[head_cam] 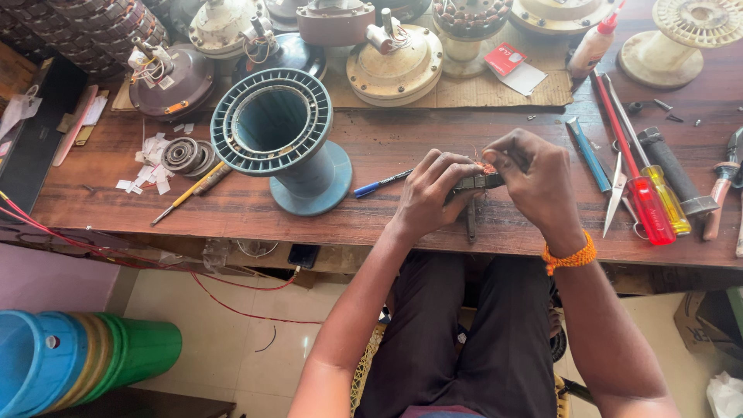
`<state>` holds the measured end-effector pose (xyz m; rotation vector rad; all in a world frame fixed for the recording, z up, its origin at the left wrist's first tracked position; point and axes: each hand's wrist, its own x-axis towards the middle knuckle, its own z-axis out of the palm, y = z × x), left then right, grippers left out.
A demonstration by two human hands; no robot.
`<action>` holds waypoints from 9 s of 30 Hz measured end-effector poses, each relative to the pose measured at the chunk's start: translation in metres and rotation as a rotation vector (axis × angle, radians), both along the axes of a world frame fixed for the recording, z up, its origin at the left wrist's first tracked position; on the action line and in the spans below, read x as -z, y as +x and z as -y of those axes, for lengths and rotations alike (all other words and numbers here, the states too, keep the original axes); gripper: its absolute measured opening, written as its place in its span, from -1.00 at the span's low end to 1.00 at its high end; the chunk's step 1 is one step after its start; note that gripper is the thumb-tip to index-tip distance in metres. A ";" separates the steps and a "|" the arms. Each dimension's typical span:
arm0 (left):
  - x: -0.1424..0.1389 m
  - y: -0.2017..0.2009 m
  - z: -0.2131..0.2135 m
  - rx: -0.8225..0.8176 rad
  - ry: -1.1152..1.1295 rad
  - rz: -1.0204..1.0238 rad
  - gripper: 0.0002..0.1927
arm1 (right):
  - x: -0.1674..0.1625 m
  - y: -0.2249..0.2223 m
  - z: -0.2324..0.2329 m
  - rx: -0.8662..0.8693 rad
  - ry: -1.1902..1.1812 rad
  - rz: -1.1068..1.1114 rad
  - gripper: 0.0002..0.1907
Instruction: The person sits at a workbench winding copper wire into the slots of a motor armature, pressing each wire turn into place by hand and occasionally using a small green screwdriver to seat the windings. They rotate the armature to work around its circumference, continuing to fill the slots with wire throughout the clip.
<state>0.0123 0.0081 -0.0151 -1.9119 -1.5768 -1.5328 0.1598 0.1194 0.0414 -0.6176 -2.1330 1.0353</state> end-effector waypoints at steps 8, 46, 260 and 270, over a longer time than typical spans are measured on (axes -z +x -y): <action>-0.015 -0.002 -0.024 0.007 -0.390 0.531 -0.60 | 0.005 -0.015 -0.010 0.070 0.155 0.010 -0.87; 0.001 -0.004 -0.004 0.081 -0.079 0.113 -0.63 | 0.011 0.040 0.021 0.131 0.259 -0.017 -0.91; -0.028 -0.006 -0.025 0.153 -0.470 0.562 -0.60 | -0.008 0.000 -0.010 0.087 0.355 0.000 -0.81; -0.014 -0.058 -0.020 0.733 -0.613 0.632 -0.71 | -0.011 0.019 0.024 -0.074 0.361 0.009 -0.86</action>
